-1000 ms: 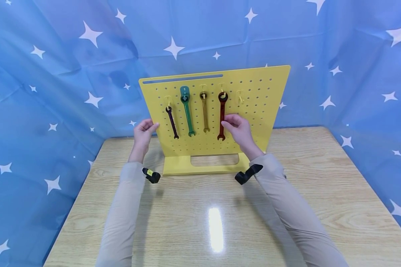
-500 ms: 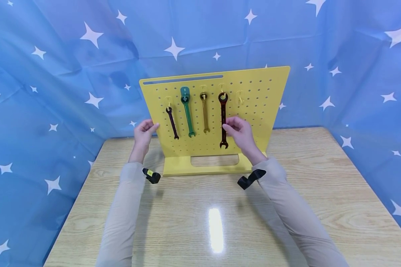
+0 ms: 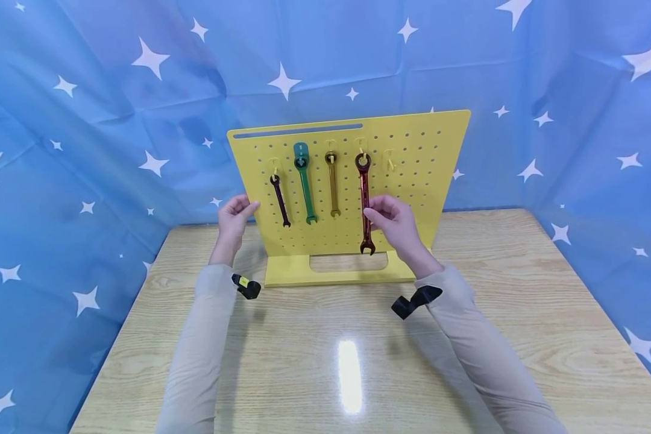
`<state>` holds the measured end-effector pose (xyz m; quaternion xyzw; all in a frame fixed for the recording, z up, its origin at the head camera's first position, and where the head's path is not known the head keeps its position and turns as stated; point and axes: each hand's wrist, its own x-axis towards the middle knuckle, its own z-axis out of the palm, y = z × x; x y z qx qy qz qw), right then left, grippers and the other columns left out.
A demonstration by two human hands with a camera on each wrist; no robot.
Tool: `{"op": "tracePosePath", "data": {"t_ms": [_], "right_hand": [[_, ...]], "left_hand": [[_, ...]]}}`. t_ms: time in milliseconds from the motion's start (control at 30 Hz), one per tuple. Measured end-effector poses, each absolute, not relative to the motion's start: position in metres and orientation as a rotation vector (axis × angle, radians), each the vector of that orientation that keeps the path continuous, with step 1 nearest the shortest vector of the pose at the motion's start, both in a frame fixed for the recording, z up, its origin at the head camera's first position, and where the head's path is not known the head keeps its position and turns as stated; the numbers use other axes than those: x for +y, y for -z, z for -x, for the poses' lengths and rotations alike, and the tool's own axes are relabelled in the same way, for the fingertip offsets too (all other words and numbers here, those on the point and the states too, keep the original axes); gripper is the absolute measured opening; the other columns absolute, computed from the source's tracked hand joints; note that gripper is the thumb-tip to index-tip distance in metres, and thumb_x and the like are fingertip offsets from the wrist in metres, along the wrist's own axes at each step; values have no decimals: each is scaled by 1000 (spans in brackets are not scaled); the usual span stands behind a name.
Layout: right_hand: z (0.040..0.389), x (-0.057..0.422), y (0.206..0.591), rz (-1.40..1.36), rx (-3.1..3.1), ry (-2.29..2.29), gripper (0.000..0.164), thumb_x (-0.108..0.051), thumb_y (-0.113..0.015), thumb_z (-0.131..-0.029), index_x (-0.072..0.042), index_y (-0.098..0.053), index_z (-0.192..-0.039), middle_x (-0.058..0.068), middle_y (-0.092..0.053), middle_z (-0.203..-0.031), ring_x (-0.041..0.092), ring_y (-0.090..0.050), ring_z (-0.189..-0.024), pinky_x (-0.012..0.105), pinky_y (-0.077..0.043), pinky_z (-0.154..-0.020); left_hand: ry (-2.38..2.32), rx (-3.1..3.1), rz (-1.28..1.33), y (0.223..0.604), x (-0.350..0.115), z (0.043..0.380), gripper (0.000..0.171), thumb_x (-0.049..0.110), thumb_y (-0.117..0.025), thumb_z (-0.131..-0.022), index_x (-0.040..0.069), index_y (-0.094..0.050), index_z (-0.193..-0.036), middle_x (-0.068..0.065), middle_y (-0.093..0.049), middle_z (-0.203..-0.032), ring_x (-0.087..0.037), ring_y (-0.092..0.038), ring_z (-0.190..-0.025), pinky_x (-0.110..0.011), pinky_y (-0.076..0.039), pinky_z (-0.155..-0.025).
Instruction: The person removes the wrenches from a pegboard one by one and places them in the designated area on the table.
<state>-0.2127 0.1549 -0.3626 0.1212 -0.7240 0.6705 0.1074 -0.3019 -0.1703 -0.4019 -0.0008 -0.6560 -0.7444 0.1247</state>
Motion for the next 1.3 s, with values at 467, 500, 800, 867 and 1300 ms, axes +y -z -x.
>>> {"op": "tracePosePath", "data": {"t_ms": [467, 500, 800, 867, 1300], "right_hand": [[192, 151, 337, -244, -2039, -2286, 12, 0, -58, -90, -12, -62, -88, -5, -64, -75, 8, -62, -71, 24, -55, -61], [192, 151, 335, -233, -2034, -2310, 12, -1, -58, -91, -12, -62, -88, -5, -65, -76, 9, -62, -71, 23, -54, -61], [188, 149, 318, -187, -1986, -2436, 13, -3, -57, -92, -13, -63, -86, -4, -65, -76, 9, -60, -71, 24, -53, -63], [187, 149, 315, -193, -1977, -2452, 14, -3, -57, -92, -13, -64, -85, -3, -65, -76, 9, -60, -71, 24, -53, -63], [174, 153, 302, -159, -1961, -2505, 17, -1, -56, -92, -12, -64, -83, -2, -61, -76, 10, -58, -69, 23, -52, -64]], "left_hand": [[2178, -1912, 0, 403, -170, 302, 26, -4, -68, -81, 21, -64, -78, 6, -61, -75, -7, -54, -71, -14, -50, -67], [2174, -1909, -2, 403, -170, 302, 26, -5, -68, -81, 21, -64, -77, 6, -61, -75, -7, -55, -70, -15, -50, -67], [2171, -1912, -7, 403, -170, 303, 27, -5, -69, -81, 22, -64, -76, 6, -61, -75, -7, -54, -70, -14, -50, -66], [2171, -1911, -4, 403, -170, 303, 27, -4, -69, -81, 21, -64, -76, 6, -61, -75, -7, -54, -70, -14, -50, -66], [2150, -1918, -2, 402, -170, 302, 28, -5, -69, -81, 22, -64, -76, 6, -61, -74, -7, -54, -71, -15, -50, -67]]}}
